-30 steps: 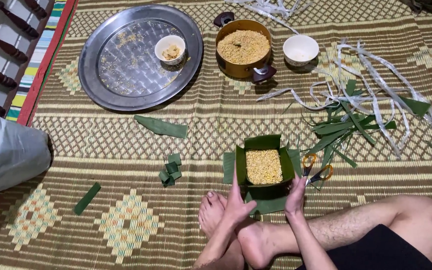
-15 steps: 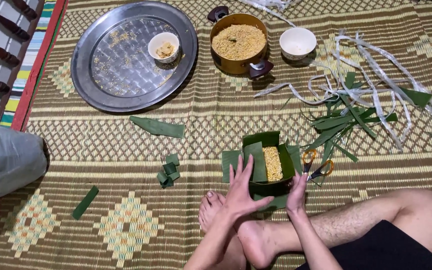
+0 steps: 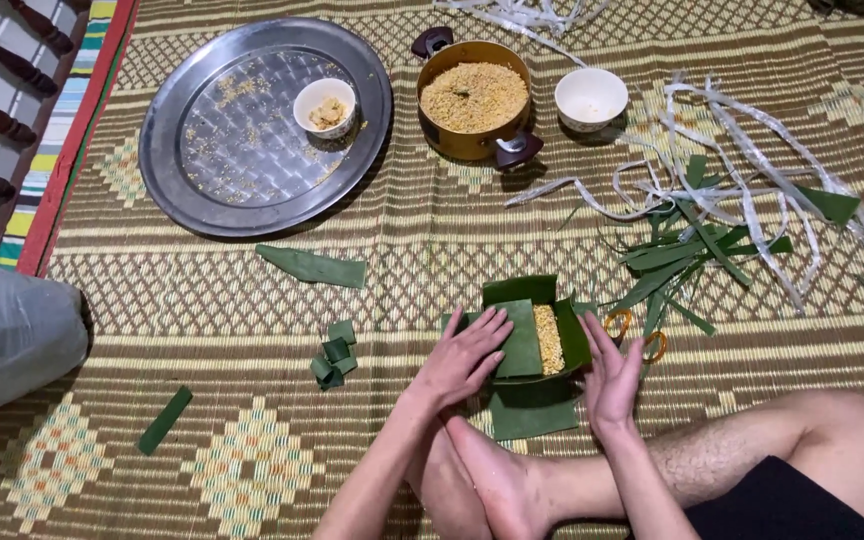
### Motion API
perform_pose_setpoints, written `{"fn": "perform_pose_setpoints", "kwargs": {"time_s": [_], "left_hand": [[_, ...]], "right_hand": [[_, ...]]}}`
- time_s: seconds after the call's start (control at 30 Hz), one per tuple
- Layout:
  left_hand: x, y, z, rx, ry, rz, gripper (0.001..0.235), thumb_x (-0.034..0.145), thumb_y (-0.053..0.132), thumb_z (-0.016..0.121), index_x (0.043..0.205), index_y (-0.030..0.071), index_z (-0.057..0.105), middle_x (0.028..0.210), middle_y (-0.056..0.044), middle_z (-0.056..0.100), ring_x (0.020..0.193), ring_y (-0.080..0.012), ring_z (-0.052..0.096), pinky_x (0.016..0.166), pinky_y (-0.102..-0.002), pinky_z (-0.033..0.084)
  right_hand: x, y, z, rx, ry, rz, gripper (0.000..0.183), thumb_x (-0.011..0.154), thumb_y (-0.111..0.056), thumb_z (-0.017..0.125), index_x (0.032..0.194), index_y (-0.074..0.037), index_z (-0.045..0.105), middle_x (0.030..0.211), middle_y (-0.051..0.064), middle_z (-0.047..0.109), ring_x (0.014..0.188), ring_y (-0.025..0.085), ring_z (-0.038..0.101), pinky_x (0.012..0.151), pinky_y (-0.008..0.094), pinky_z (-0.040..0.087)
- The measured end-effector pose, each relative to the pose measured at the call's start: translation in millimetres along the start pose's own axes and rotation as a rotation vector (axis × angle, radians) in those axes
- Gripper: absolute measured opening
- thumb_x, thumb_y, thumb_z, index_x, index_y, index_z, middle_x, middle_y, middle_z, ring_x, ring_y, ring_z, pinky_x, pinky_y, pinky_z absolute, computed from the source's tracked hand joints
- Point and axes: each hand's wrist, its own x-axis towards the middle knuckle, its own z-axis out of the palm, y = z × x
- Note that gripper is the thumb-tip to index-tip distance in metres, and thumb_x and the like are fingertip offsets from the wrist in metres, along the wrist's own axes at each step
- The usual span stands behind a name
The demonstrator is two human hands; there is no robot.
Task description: Filling a square mold lined with banana leaves with grains and folding the leaves to wrap the food.
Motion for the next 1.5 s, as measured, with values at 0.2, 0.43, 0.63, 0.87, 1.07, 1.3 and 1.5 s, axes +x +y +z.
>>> {"fn": "perform_pose_setpoints", "kwargs": {"time_s": [0.2, 0.43, 0.63, 0.87, 1.07, 1.3, 1.5], "left_hand": [[12.4, 4.4, -6.3, 0.139, -0.013, -0.011, 0.058, 0.107, 0.05, 0.054, 0.159, 0.025, 0.051, 0.164, -0.003, 0.052, 0.158, -0.019, 0.038, 0.132, -0.066, -0.001], [17.6, 13.3, -8.6, 0.147, -0.085, -0.107, 0.058, 0.101, 0.052, 0.065, 0.153, 0.027, 0.058, 0.163, 0.002, 0.053, 0.159, -0.0149, 0.037, 0.131, -0.068, -0.007], [24.1, 18.8, -8.2, 0.243, -0.131, -0.117, 0.052, 0.101, 0.05, 0.067, 0.149, 0.03, 0.061, 0.161, 0.003, 0.056, 0.159, -0.013, 0.037, 0.131, -0.068, -0.009], [17.2, 17.4, -4.5, 0.289, -0.106, -0.087, 0.053, 0.104, 0.052, 0.061, 0.153, 0.032, 0.057, 0.163, 0.008, 0.053, 0.159, -0.015, 0.036, 0.134, -0.066, 0.004], [17.9, 8.2, 6.2, 0.251, -0.098, -0.084, 0.054, 0.103, 0.053, 0.062, 0.153, 0.033, 0.057, 0.162, 0.009, 0.054, 0.158, -0.0164, 0.037, 0.134, -0.064, 0.005], [15.4, -9.0, 23.2, 0.124, 0.04, -0.076, 0.052, 0.095, 0.051, 0.075, 0.141, 0.03, 0.068, 0.153, 0.006, 0.064, 0.154, -0.0151, 0.045, 0.134, -0.063, 0.01], [16.0, -2.4, 24.9, 0.276, 0.218, -0.071, 0.051, 0.082, 0.06, 0.083, 0.122, 0.028, 0.076, 0.144, 0.003, 0.067, 0.143, -0.0179, 0.052, 0.132, -0.059, 0.02]], "right_hand": [[-0.4, -58.3, 3.3, -0.287, -0.098, 0.165, 0.085, 0.11, -0.064, 0.027, 0.162, 0.002, 0.041, 0.165, 0.033, 0.039, 0.152, 0.051, 0.038, 0.125, 0.069, 0.024], [37.2, -35.9, -8.3, -0.859, -0.145, 0.095, 0.077, 0.096, -0.048, 0.078, 0.148, 0.006, 0.062, 0.135, 0.032, 0.07, 0.132, 0.047, 0.064, 0.113, 0.062, 0.046], [40.8, -37.6, -2.3, -1.185, -0.068, -0.001, 0.035, 0.094, -0.042, 0.07, 0.113, -0.018, 0.086, 0.103, 0.009, 0.085, 0.115, 0.042, 0.073, 0.099, 0.055, 0.057], [49.8, -52.5, 17.3, -1.262, -0.199, -0.063, 0.026, 0.093, -0.028, 0.074, 0.095, -0.006, 0.087, 0.086, 0.018, 0.083, 0.097, 0.044, 0.079, 0.095, 0.053, 0.058], [81.8, -33.9, 25.3, -1.216, -0.506, 0.086, 0.027, 0.099, -0.027, 0.071, 0.083, -0.006, 0.077, 0.074, 0.015, 0.074, 0.079, 0.03, 0.076, 0.081, 0.042, 0.059], [101.1, -19.9, 34.0, -1.187, -0.616, 0.167, 0.029, 0.1, -0.03, 0.075, 0.083, -0.006, 0.076, 0.071, 0.01, 0.073, 0.068, 0.023, 0.075, 0.073, 0.037, 0.061], [107.2, 1.4, 23.6, -1.038, -0.61, 0.257, 0.028, 0.098, -0.029, 0.076, 0.087, -0.003, 0.078, 0.075, 0.014, 0.078, 0.067, 0.023, 0.077, 0.063, 0.032, 0.064]]}}
